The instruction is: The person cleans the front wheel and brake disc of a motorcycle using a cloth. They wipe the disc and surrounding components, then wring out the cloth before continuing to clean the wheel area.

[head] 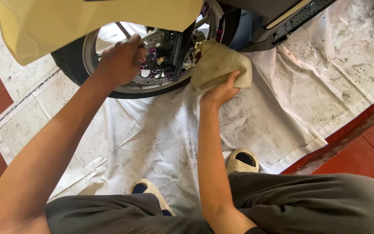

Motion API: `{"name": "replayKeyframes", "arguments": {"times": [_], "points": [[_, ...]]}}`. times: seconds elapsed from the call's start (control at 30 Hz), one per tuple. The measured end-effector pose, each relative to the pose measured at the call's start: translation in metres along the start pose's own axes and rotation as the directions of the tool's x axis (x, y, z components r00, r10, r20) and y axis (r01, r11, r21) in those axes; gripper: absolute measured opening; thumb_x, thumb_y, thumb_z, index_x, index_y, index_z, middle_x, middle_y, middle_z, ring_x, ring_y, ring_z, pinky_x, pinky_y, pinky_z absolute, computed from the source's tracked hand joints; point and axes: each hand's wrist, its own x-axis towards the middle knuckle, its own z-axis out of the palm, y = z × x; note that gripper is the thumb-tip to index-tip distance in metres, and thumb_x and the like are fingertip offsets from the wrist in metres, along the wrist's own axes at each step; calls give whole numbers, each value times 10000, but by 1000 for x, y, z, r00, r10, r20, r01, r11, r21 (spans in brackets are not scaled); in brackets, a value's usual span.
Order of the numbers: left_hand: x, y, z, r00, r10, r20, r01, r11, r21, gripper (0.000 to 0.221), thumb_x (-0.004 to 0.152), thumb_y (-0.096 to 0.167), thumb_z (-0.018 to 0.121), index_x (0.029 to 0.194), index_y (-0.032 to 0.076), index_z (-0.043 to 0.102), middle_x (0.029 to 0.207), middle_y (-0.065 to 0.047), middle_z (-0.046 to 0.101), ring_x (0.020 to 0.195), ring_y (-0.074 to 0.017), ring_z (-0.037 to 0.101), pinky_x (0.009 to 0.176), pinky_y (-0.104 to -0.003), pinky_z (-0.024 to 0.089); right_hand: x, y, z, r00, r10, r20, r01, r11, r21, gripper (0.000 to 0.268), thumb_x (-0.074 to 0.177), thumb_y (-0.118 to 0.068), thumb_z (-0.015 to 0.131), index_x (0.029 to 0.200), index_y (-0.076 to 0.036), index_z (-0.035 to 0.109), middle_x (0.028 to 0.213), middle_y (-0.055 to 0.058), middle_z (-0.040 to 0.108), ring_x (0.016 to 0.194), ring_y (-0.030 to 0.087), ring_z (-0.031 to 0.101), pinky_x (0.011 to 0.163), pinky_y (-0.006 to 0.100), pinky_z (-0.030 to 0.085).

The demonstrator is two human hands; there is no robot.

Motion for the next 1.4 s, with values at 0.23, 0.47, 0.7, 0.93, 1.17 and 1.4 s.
{"name": "replayKeyframes", "arguments": {"times": [0.23,0.47,0.7,0.93,1.17,1.4], "points": [[14,-29,-3,993,9,-116,3,995,99,158,1022,113,548,1012,82,703,797,-62,742,614,-307,677,576,-450,476,24,-6,-9,960,-252,120,258,966,-35,328,1037,-313,500,1262,-74,514,1123,68,596,986,188,631,910,341,511],[33,-65,2,980,81,-183,-45,980,193,170,1098,120,552,996,67,678,787,-19,740,621,-288,688,535,-417,479,2,-15,-1,458,-853,251,887,456,-68,208,1097,-185,465,1065,-45,616,954,46,651,809,159,632,759,272,515],[30,-59,1,985,47,-168,-49,999,-4,96,1006,-35,519,992,36,581,855,-39,728,716,-241,698,610,-408,481,59,36,11,337,-538,773,872,488,-40,422,911,96,473,1294,-13,611,1155,138,754,963,262,730,810,330,562],[29,-70,8,955,173,-243,-162,985,64,87,992,-49,580,1057,2,608,827,-57,723,650,-263,674,577,-398,481,78,114,-36,444,-532,721,888,370,-274,416,933,75,502,1322,-42,594,1289,132,645,1118,319,659,941,408,559],[29,-60,2,963,127,-236,-129,992,9,127,1005,-10,565,1044,2,685,797,-49,751,615,-299,691,567,-425,509,40,144,-41,640,-283,714,765,150,-626,331,759,93,536,1043,37,698,1073,217,674,935,391,623,807,467,544],[30,-64,8,934,174,-311,-179,984,12,122,1006,-29,593,1065,44,672,845,-31,738,688,-285,693,573,-437,489,-6,161,-31,580,-167,797,814,69,-577,439,783,180,491,1168,52,658,1226,228,634,1059,375,684,892,439,657]]}}
